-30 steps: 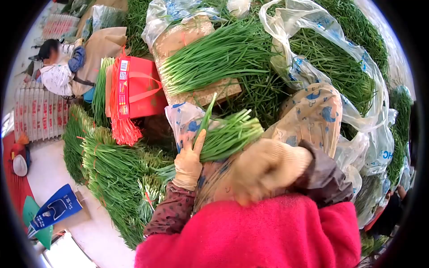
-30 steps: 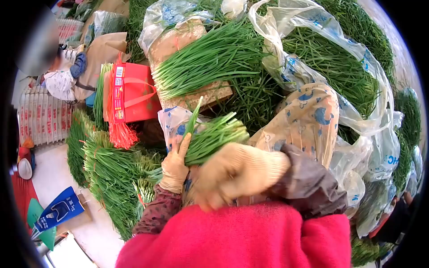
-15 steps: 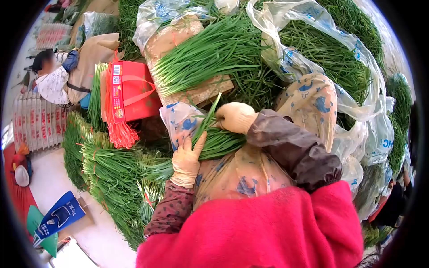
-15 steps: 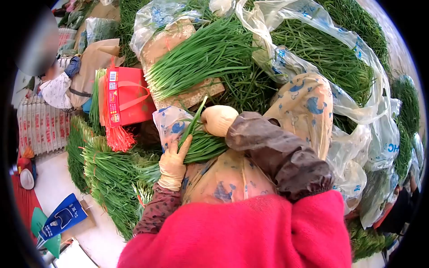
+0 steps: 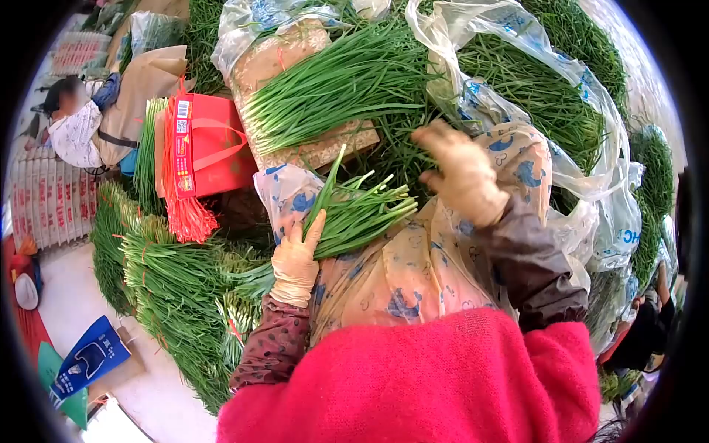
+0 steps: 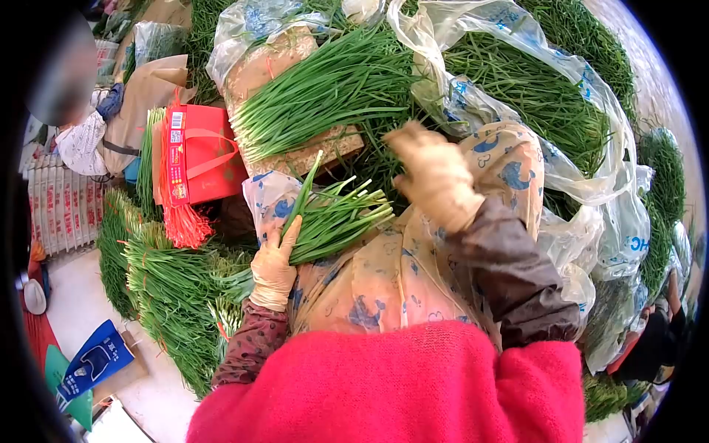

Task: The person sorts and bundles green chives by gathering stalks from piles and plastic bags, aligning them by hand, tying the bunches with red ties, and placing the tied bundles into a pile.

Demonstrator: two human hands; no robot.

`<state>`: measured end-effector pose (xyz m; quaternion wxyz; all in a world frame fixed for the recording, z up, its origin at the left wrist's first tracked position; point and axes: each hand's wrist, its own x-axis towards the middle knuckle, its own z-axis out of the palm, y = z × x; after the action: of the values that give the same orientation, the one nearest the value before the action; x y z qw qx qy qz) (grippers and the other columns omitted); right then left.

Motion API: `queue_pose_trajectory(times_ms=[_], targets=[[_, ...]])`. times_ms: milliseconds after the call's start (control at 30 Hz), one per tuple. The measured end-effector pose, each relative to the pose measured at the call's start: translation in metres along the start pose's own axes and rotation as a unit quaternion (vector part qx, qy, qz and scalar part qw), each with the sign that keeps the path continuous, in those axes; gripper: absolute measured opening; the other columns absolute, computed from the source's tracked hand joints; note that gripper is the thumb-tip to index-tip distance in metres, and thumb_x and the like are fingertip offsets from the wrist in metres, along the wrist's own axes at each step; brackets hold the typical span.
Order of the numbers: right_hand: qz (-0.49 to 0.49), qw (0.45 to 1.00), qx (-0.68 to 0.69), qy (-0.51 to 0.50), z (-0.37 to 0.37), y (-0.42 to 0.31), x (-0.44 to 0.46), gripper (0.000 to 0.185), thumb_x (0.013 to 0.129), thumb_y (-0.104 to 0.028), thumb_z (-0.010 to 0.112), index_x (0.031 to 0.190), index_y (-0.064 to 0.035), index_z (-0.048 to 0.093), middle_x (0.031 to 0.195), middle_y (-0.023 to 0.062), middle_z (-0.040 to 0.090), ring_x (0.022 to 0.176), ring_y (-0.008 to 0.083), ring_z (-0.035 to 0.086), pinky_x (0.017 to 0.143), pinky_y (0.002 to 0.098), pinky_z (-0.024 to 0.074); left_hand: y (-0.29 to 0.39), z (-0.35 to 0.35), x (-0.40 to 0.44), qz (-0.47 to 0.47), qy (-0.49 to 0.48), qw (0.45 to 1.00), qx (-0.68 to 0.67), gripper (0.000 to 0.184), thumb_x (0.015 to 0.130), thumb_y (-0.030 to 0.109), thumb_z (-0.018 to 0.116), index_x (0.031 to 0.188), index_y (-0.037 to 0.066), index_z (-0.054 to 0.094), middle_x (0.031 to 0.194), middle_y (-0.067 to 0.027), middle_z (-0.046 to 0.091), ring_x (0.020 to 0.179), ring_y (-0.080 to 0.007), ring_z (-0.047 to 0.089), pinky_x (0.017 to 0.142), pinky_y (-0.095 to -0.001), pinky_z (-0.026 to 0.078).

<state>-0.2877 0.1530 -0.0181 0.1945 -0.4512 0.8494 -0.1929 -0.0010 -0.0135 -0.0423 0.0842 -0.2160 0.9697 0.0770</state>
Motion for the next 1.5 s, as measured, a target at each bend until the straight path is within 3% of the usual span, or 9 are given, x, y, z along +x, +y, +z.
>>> queue_pose_trajectory(times_ms=[200, 300, 400, 633, 833, 1000, 1167, 1367, 1500], targets=[[-0.297, 0.954, 0.046, -0.004, 0.059, -0.024, -0.004, 0.036, 0.076, -0.020, 0.069, 0.112, -0.0206, 0.065, 0.122, 0.0059, 0.061, 0.116, 0.0250, 0.055, 0.093, 0.0382, 0.0454, -0.001, -0.003, 0.003, -0.007, -0.034, 0.999, -0.001, 0.093, 0.064, 0.006, 0.073, 0.145, 0.034, 0.037, 0.127, -0.0184, 0.053, 0.083, -0.0362, 0.062, 0.069, -0.0415, 0.053], [-0.222, 0.971, 0.055, -0.076, 0.062, -0.028, -0.003, 0.030, 0.077, -0.017, 0.070, 0.107, -0.0161, 0.068, 0.107, 0.0034, 0.068, 0.101, 0.0233, 0.063, 0.086, 0.0337, 0.0495, -0.006, 0.000, 0.001, 0.001, -0.026, 1.000, 0.008, 0.090, 0.065, 0.008, 0.074, 0.144, 0.034, 0.038, 0.129, -0.0187, 0.053, 0.087, -0.0368, 0.062, 0.071, -0.0417, 0.053], [0.035, 0.839, 0.525, -0.139, 0.065, -0.028, -0.002, 0.016, 0.080, -0.011, 0.068, 0.096, -0.0090, 0.070, 0.088, 0.0041, 0.071, 0.083, 0.0192, 0.067, 0.074, 0.0284, 0.0529, -0.006, -0.006, 0.006, 0.011, -0.005, 0.999, -0.052, 0.083, 0.069, 0.011, 0.073, 0.143, 0.031, 0.041, 0.125, -0.0177, 0.055, 0.092, -0.0353, 0.063, 0.073, -0.0411, 0.053], [-0.203, 0.975, 0.056, 0.063, 0.056, -0.032, 0.020, 0.013, 0.074, -0.013, 0.061, 0.086, -0.0158, 0.065, 0.075, 0.0055, 0.065, 0.082, 0.0239, 0.065, 0.072, 0.0385, 0.0520, 0.001, -0.026, 0.017, -0.007, -0.107, 0.989, -0.101, 0.090, 0.072, 0.011, 0.072, 0.150, 0.026, 0.029, 0.125, -0.0145, 0.055, 0.098, -0.0370, 0.061, 0.076, -0.0398, 0.052], [0.062, 0.978, 0.199, 0.016, 0.055, -0.007, 0.047, 0.022, 0.078, -0.002, 0.059, 0.099, -0.0062, 0.064, 0.093, 0.0148, 0.068, 0.091, 0.0337, 0.065, 0.076, 0.0414, 0.0522, 0.008, -0.039, 0.015, 0.043, -0.108, 0.946, -0.303, 0.086, 0.073, 0.001, 0.065, 0.149, 0.021, 0.031, 0.136, -0.0127, 0.051, 0.130, -0.0311, 0.043, 0.097, -0.0328, 0.045], [0.120, 0.992, 0.000, -0.047, 0.063, 0.039, 0.046, 0.017, 0.082, -0.002, 0.054, 0.095, -0.0062, 0.064, 0.094, 0.0158, 0.066, 0.091, 0.0344, 0.064, 0.077, 0.0394, 0.0514, -0.005, -0.047, 0.007, -0.082, -0.246, 0.803, -0.537, 0.081, 0.073, -0.004, 0.062, 0.148, 0.013, 0.035, 0.125, -0.0066, 0.061, 0.106, -0.0085, 0.056, 0.093, -0.0270, 0.046], [0.177, 0.966, -0.080, -0.173, 0.082, 0.090, 0.034, 0.028, 0.083, -0.009, 0.060, 0.111, -0.0041, 0.058, 0.109, 0.0154, 0.062, 0.103, 0.0282, 0.059, 0.086, 0.0374, 0.0483, -0.031, -0.057, -0.008, -0.203, -0.293, 0.676, -0.645, 0.081, 0.070, -0.003, 0.071, 0.143, 0.003, 0.038, 0.104, -0.0079, 0.066, 0.075, -0.0134, 0.062, 0.065, -0.0270, 0.051], [0.038, 0.793, 0.557, -0.242, 0.017, 0.036, 0.048, 0.059, 0.083, -0.018, 0.071, 0.134, -0.0006, 0.048, 0.129, 0.0138, 0.057, 0.120, 0.0191, 0.051, 0.098, 0.0344, 0.0438, -0.030, -0.040, -0.008, -0.196, -0.275, 0.592, -0.732, 0.069, 0.067, 0.004, 0.078, 0.128, -0.003, 0.046, 0.091, -0.0136, 0.065, 0.057, -0.0185, 0.060, 0.049, -0.0292, 0.048], [0.018, 0.928, 0.257, -0.268, -0.015, -0.035, 0.043, 0.085, 0.074, -0.026, 0.078, 0.143, -0.0024, 0.035, 0.125, 0.0180, 0.059, 0.114, 0.0235, 0.057, 0.096, 0.0324, 0.0456, -0.023, -0.035, -0.004, -0.199, -0.298, 0.595, -0.719, 0.064, 0.068, 0.001, 0.076, 0.126, -0.003, 0.048, 0.090, -0.0141, 0.064, 0.056, -0.0188, 0.059, 0.048, -0.0294, 0.047]])
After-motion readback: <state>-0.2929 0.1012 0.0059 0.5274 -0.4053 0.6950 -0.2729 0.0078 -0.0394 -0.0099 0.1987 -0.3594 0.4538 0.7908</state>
